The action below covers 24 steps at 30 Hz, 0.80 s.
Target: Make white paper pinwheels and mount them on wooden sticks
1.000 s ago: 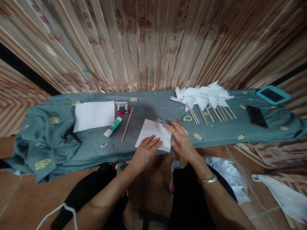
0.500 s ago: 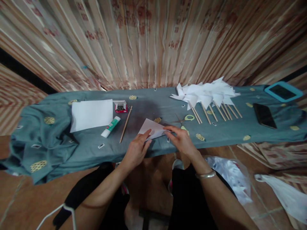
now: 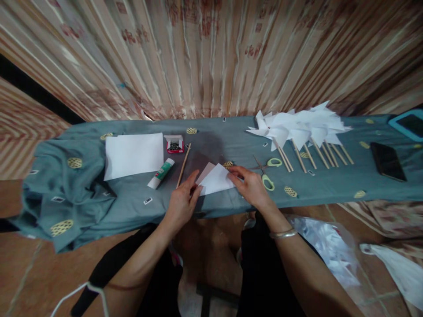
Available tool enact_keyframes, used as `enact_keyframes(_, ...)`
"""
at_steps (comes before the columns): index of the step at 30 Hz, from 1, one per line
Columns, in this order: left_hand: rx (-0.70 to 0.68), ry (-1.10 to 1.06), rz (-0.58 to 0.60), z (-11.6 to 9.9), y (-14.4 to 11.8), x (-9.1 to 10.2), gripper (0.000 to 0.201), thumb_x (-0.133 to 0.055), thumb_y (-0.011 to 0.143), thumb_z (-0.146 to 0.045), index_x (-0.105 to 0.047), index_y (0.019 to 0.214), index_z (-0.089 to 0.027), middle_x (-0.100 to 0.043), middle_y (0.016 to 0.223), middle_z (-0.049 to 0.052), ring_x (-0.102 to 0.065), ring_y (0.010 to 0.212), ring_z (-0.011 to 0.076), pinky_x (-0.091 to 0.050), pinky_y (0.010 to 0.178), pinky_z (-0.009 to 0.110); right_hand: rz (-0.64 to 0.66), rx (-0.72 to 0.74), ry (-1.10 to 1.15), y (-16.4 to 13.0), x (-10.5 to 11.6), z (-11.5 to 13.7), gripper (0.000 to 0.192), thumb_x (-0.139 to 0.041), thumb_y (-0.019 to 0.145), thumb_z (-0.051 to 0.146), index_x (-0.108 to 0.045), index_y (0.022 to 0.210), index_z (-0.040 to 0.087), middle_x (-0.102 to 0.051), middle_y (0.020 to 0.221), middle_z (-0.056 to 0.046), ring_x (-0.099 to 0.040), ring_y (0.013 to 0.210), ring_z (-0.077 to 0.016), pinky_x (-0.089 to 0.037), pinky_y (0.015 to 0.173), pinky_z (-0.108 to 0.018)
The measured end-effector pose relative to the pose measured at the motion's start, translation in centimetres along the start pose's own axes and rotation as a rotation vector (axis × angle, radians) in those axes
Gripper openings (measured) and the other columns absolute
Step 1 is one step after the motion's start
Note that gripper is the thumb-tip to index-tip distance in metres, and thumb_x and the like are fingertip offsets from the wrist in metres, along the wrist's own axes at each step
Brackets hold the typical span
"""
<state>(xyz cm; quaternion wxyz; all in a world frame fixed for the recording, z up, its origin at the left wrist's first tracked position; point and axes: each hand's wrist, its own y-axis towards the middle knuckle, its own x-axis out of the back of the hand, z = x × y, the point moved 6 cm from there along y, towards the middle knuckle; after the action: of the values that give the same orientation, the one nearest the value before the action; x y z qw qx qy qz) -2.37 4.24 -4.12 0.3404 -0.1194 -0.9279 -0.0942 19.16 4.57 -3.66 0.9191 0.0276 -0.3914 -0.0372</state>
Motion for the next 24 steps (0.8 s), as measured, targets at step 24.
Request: enact_keyframes(24,-0.106,0.513,0.040,0.36,-0.02,0.07,0.038,-0.052,0.093,-0.029,-0.060,0.127,-0.015,-0.067,0.078,0.005,-0.066,0.077,0.0211,-0.052,0.074,0.029,-0.056,-0.123,-0.130,0.43,-0.34,-0.16,0.029,-0.067,0.082,0.030,-0.068,0.110,0.022,-0.077,0.090,-0.004,-0.072,0.086,-0.0247,-0.052,0.081,-0.036)
